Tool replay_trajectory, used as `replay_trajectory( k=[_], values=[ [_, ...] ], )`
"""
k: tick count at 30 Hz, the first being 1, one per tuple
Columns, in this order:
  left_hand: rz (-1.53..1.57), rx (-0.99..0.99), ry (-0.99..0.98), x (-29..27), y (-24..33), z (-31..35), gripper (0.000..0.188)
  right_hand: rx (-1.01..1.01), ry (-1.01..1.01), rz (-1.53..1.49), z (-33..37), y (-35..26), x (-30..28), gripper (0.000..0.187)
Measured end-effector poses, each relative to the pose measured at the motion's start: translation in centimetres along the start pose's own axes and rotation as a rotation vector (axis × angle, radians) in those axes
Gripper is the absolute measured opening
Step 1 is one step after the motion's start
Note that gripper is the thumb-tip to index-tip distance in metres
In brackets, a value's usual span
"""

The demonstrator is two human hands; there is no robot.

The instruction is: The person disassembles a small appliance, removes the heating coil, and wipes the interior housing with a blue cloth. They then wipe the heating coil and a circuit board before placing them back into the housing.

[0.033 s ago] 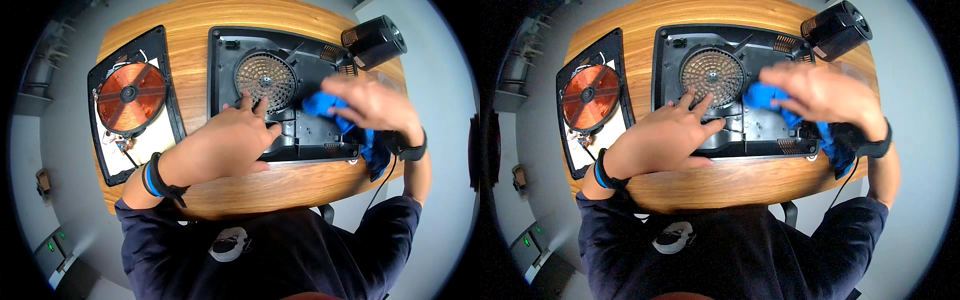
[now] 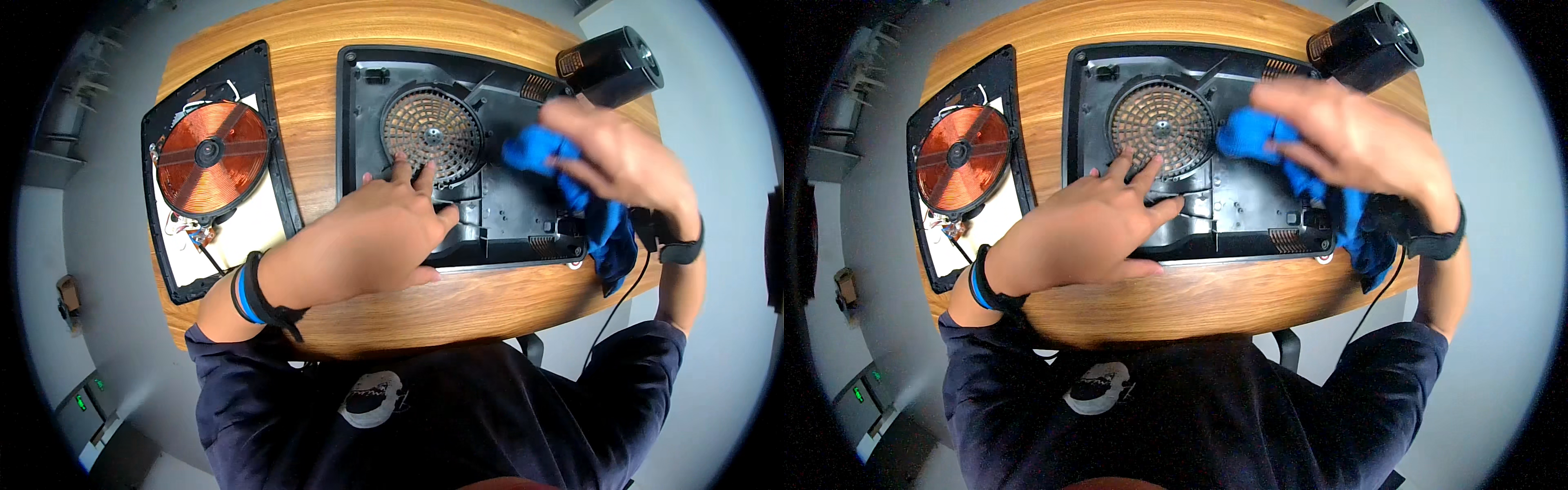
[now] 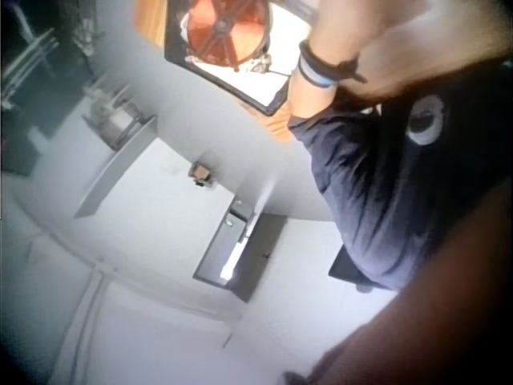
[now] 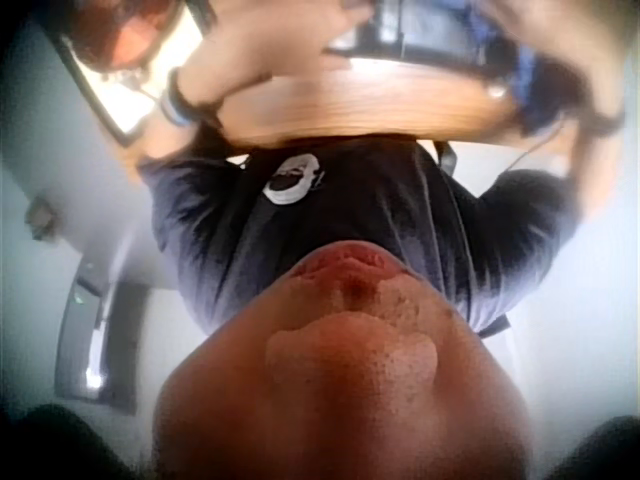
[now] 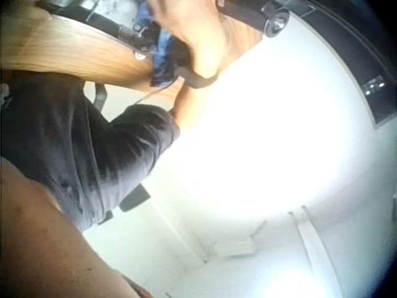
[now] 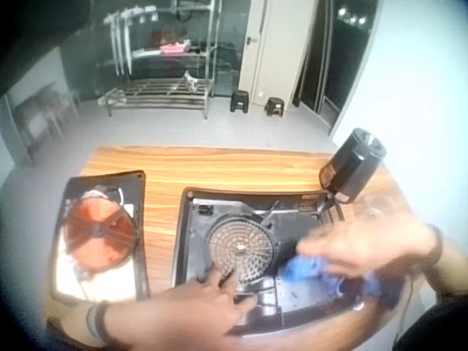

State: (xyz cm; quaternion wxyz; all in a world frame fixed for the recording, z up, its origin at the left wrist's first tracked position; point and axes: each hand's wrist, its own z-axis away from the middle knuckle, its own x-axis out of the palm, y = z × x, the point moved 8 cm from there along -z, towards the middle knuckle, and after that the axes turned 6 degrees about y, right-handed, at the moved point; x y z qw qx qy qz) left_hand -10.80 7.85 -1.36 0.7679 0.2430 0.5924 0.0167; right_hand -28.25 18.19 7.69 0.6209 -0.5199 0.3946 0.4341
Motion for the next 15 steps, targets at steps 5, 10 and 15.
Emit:
replay_trajectory(
  k=[5, 10, 15],
  values=[
    [-0.007, 0.035, -0.051, 0.5, 1.5, 0.0, 0.08, -0.015, 0.419, 0.444, -1.2, 0.6, -6.5, 0.045],
    [-0.031, 0.065, -0.016, 0.5, 1.5, 0.4, 0.075, -0.226, 0.353, 0.327, -7.3, -0.2, -2.2, 0.044],
    [0.077, 0.078, 0.003, -0.9, 0.7, 0.7, 0.061, -0.256, 0.044, 0.338, -10.4, 3.7, 3.1, 0.047]
  ],
)
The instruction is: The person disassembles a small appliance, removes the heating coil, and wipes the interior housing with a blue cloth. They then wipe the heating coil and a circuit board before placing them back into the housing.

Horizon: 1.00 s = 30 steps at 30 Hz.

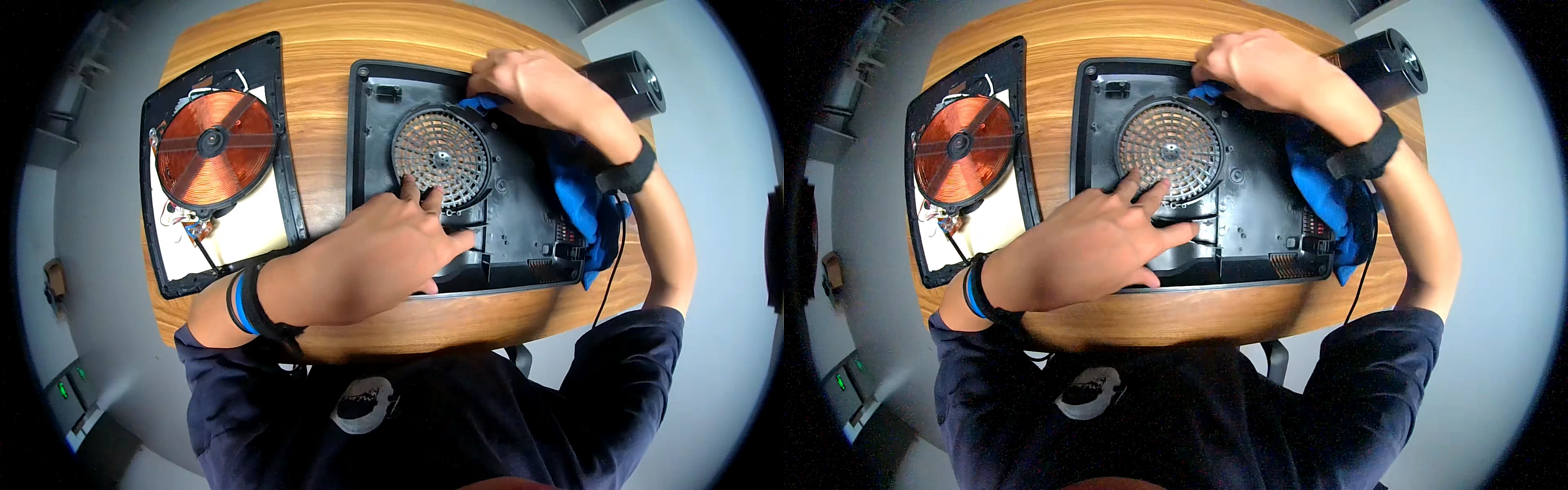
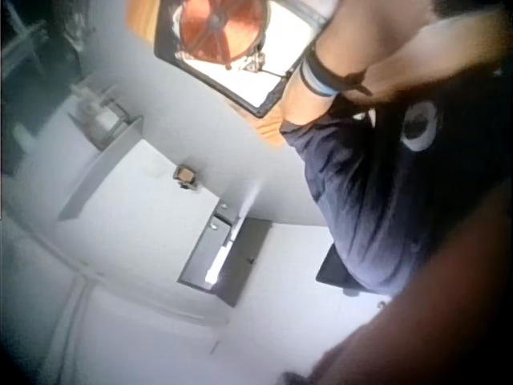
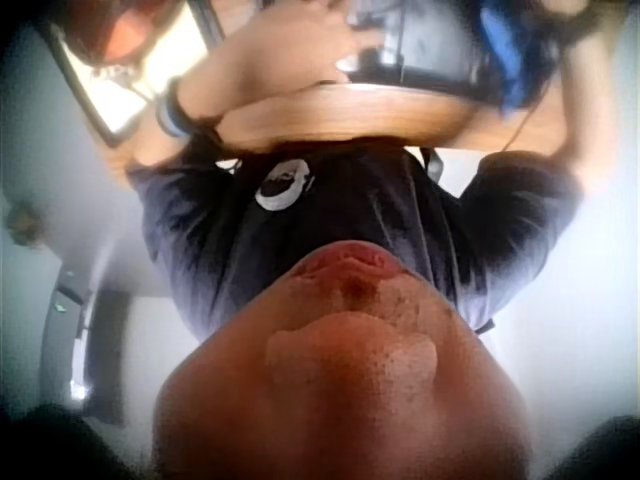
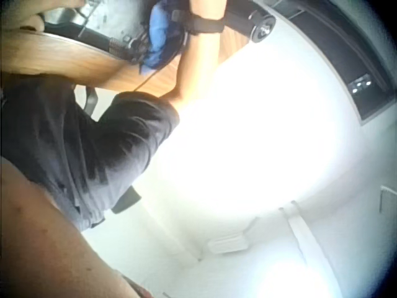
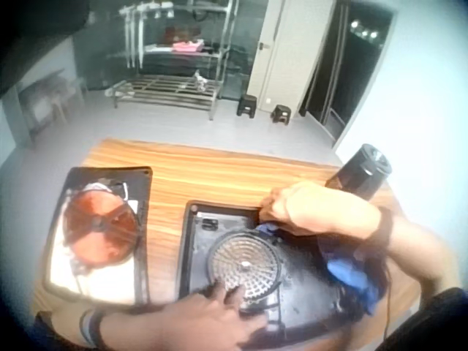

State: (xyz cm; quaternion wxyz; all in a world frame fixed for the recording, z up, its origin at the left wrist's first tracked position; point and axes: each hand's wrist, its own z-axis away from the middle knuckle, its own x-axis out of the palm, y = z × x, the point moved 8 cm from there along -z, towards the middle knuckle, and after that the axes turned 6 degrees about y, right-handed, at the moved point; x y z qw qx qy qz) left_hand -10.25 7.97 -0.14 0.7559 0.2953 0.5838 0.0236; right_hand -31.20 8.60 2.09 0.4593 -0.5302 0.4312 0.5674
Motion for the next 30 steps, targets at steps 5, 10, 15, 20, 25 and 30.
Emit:
replay_trajectory(
  k=[5, 10, 15, 20, 25, 30],
  values=[
    [-0.033, -0.033, 0.076, -0.5, -0.7, 0.4, 0.06, 0.204, -0.238, -0.015, 0.4, -0.6, -0.2, 0.058],
    [-0.087, -0.004, 0.293, -2.5, -1.7, 0.6, 0.07, 0.116, -0.159, 0.021, -0.5, -0.9, 1.3, 0.043],
    [-0.372, -0.223, 0.294, -2.6, -4.9, 1.3, 0.056, 0.065, -0.124, -0.022, -0.8, -0.2, 1.6, 0.042],
    [-0.412, -0.174, 0.135, -1.9, -4.5, 1.0, 0.057, 0.218, -0.138, -0.066, -0.7, 0.3, 0.4, 0.048],
    [-0.354, -0.145, 0.131, -2.5, -3.9, 1.2, 0.056, 0.146, -0.034, 0.04, 0.3, -2.4, 0.6, 0.033],
    [-0.345, -0.128, 0.126, -2.3, -3.9, 1.4, 0.055, 0.168, 0.014, -0.093, 0.1, -1.4, 0.9, 0.039]
  ],
)
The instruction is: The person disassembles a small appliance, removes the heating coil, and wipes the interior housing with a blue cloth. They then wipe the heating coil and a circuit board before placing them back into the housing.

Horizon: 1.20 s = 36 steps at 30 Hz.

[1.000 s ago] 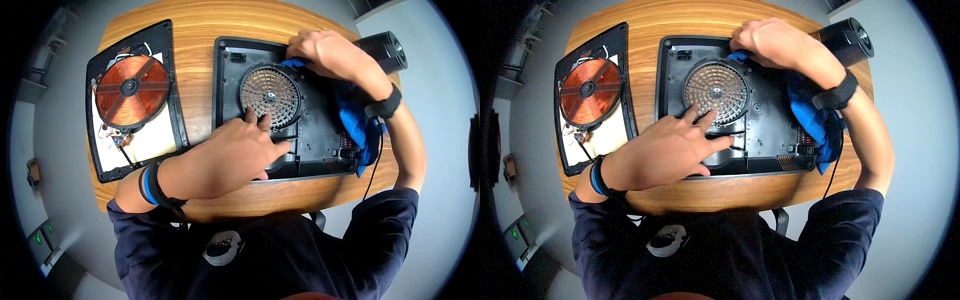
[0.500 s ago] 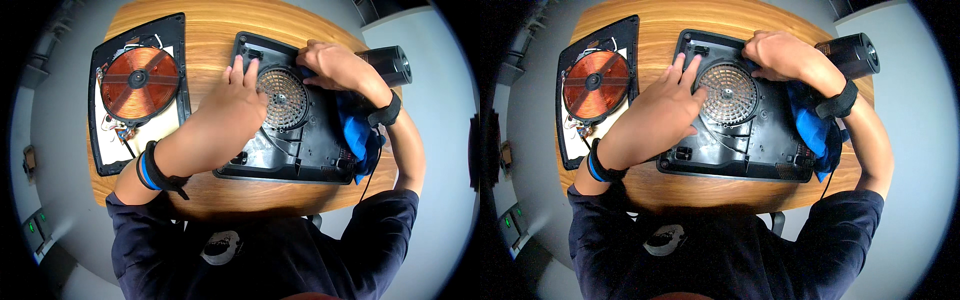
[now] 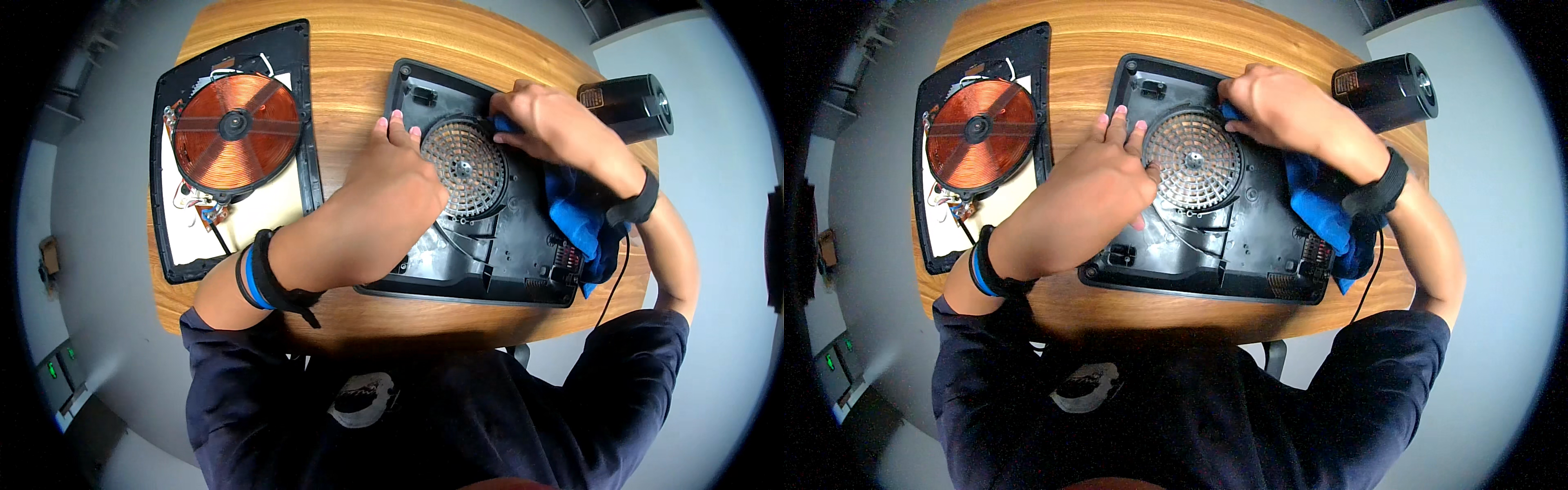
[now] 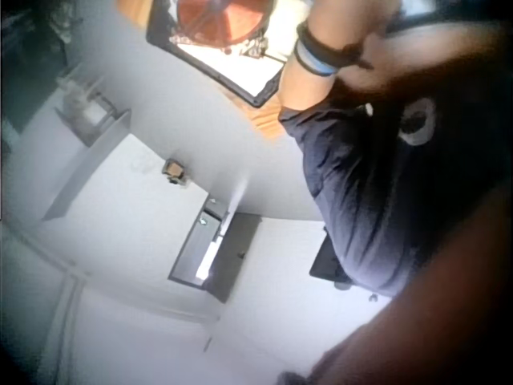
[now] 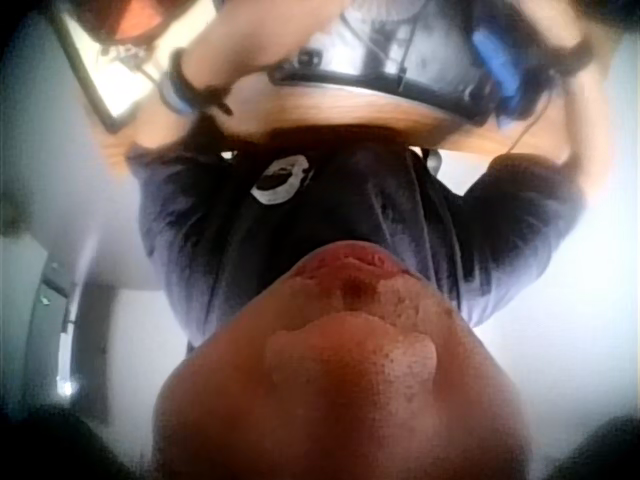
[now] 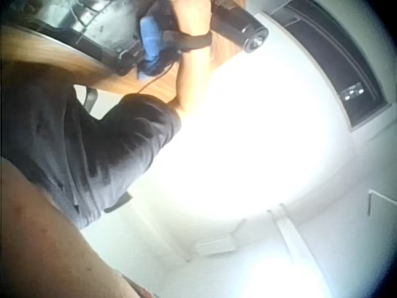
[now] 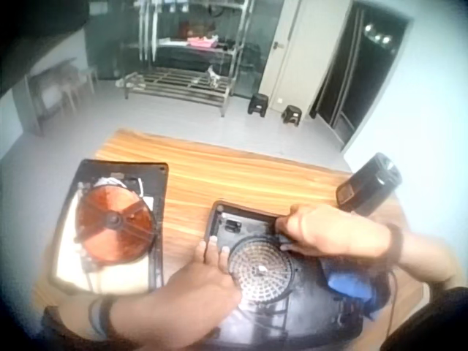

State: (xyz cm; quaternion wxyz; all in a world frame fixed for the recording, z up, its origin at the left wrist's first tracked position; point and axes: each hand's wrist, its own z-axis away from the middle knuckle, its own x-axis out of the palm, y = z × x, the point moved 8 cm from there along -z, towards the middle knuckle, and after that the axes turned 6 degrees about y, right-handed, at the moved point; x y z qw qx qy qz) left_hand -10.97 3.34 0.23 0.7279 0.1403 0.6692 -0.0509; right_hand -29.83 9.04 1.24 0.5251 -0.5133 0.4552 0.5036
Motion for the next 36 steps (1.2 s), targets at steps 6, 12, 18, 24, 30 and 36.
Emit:
replay_trajectory(
  k=[6, 12, 18, 24, 30, 36],
  values=[
    [-0.009, -0.007, 0.177, 1.1, 0.6, -0.5, 0.049, 0.17, 0.141, -0.322, -2.0, 2.7, -4.5, 0.035],
    [0.002, 0.013, -0.046, 0.8, 0.5, -0.6, 0.053, -0.096, 0.19, -0.302, -4.2, -1.9, -2.9, 0.03],
    [0.154, 0.021, -0.081, 0.4, 0.3, -0.8, 0.047, -0.022, 0.04, -0.132, -2.0, -1.3, -0.8, 0.024],
    [0.139, 0.019, -0.015, 0.6, 0.3, -0.7, 0.044, -0.028, -0.186, 0.169, 0.5, -0.1, 1.4, 0.032],
    [0.205, 0.034, 0.022, 0.3, 0.2, -0.4, 0.041, 0.065, -0.358, -0.116, -1.1, 1.0, 1.1, 0.038],
    [0.056, -0.013, -0.023, 1.2, 0.8, -1.2, 0.041, 0.279, -0.213, -0.444, -1.5, 3.5, -1.0, 0.028]
  ],
)
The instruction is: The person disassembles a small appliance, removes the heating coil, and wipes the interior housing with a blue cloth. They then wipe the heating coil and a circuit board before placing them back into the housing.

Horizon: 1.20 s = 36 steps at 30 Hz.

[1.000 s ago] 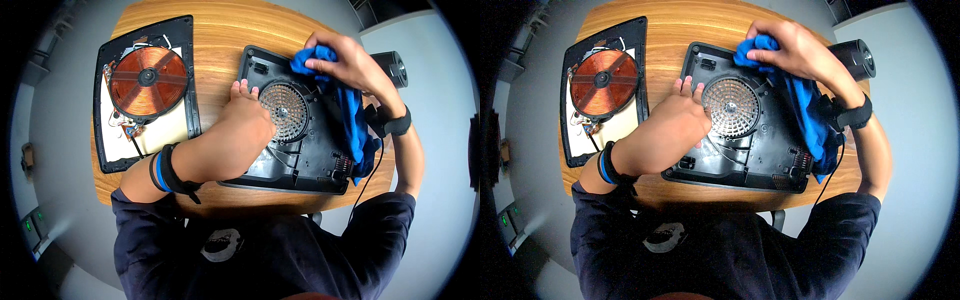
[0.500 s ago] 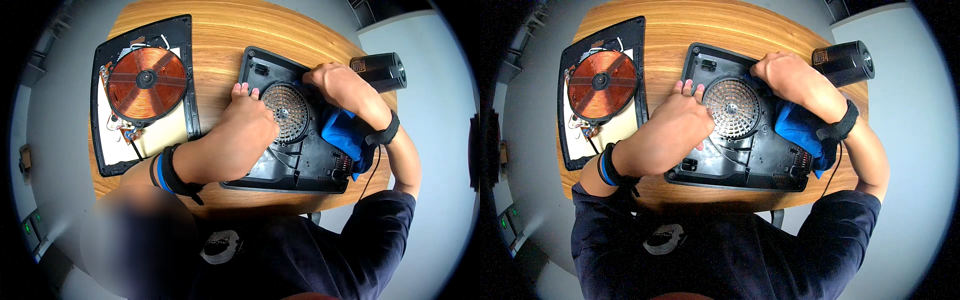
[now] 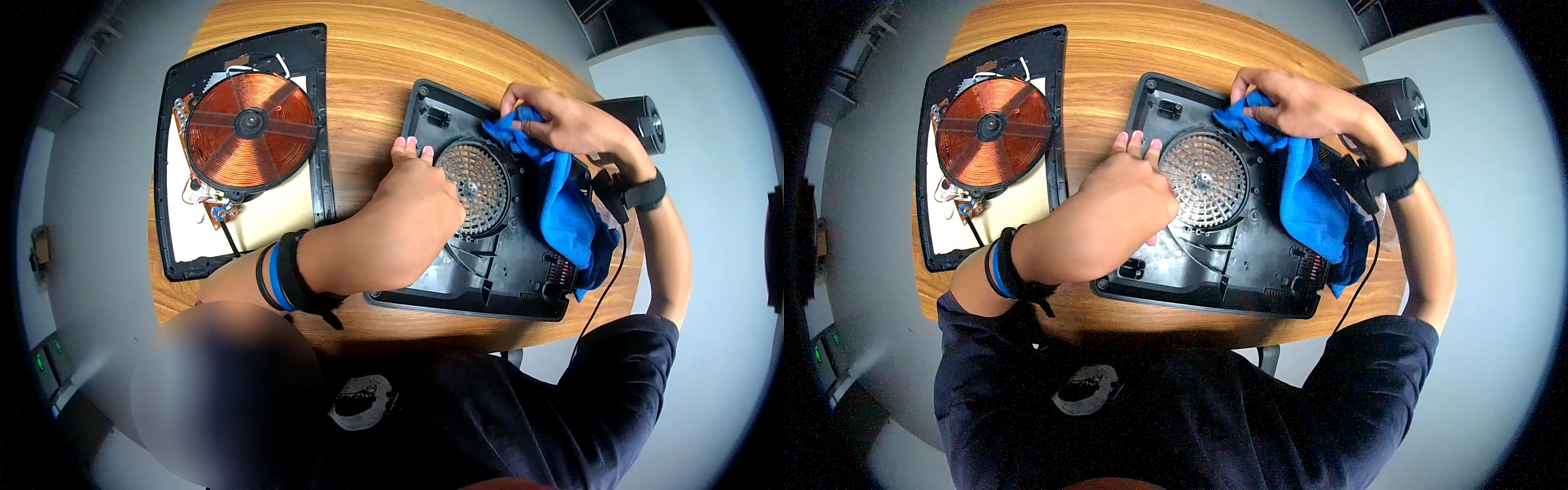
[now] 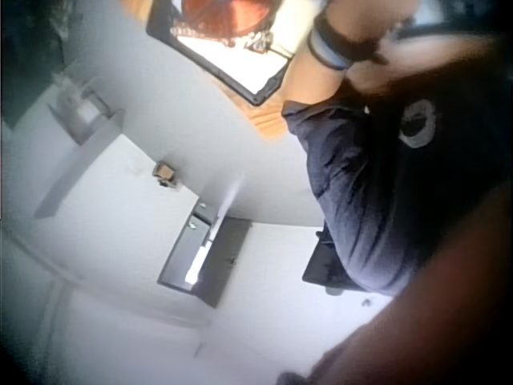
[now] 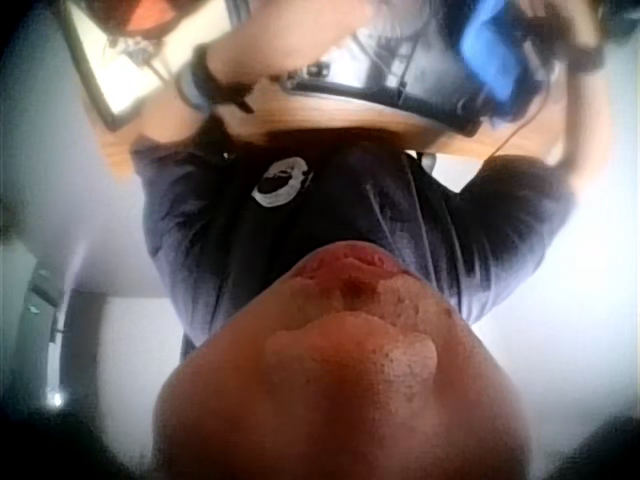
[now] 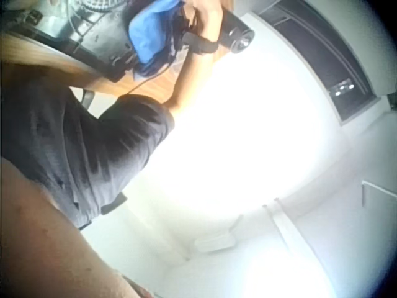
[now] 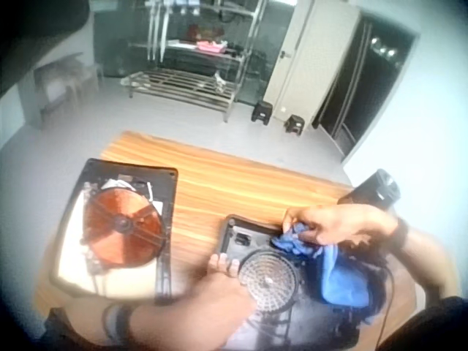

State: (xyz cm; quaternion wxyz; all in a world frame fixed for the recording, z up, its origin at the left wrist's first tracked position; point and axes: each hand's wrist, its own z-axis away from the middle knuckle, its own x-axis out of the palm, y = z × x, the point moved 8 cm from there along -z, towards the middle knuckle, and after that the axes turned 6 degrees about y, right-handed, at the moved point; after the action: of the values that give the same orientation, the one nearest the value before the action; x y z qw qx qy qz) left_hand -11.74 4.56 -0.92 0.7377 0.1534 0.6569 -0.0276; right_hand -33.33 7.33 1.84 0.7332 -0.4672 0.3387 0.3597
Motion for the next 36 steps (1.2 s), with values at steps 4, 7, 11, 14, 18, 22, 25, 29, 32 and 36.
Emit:
replay_trajectory(
  k=[4, 7, 11, 14, 18, 22, 25, 29, 32, 36],
  values=[
    [-0.113, -0.036, -0.044, -0.1, 0.4, -0.2, 0.044, -0.214, 0.284, 0.051, -0.3, -4.2, -1.2, 0.027],
    [-0.029, -0.021, -0.037, -0.4, 0.1, 0.2, 0.042, -0.431, 0.271, 0.151, -1.7, -5.8, 1.9, 0.029],
    [0.005, -0.017, 0.009, -0.9, -0.2, 0.7, 0.039, -0.346, 0.193, 0.355, -0.3, -5.5, 2.9, 0.029],
    [-0.048, -0.016, 0.046, -0.4, 0.2, 0.5, 0.037, -0.263, 0.145, 0.393, 0.6, -4.0, 2.5, 0.031],
    [-0.125, -0.04, -0.003, -0.1, 0.2, 0.0, 0.035, -0.354, 0.347, 0.245, -0.9, -6.7, 0.7, 0.03],
    [-0.128, -0.007, 0.007, -0.2, 0.2, 0.1, 0.035, -0.536, 0.444, 0.3, -2.9, -8.5, 2.1, 0.02],
    [-0.12, -0.028, 0.015, -0.4, 0.2, 0.2, 0.034, -0.483, 0.408, 0.419, -3.6, -8.9, 3.3, 0.017],
    [-0.063, -0.016, -0.002, -0.3, -0.1, 0.3, 0.034, -0.4, 0.369, 0.537, -2.6, -8.7, 4.3, 0.025],
    [-0.146, -0.028, -0.005, 0.2, 0.3, -0.2, 0.035, -0.413, 0.374, 0.55, -2.4, -8.6, 3.5, 0.029],
    [-0.167, -0.04, -0.084, 0.0, 0.5, -0.4, 0.038, -0.437, 0.428, 0.46, -2.7, -10.0, 1.7, 0.024]
  ],
)
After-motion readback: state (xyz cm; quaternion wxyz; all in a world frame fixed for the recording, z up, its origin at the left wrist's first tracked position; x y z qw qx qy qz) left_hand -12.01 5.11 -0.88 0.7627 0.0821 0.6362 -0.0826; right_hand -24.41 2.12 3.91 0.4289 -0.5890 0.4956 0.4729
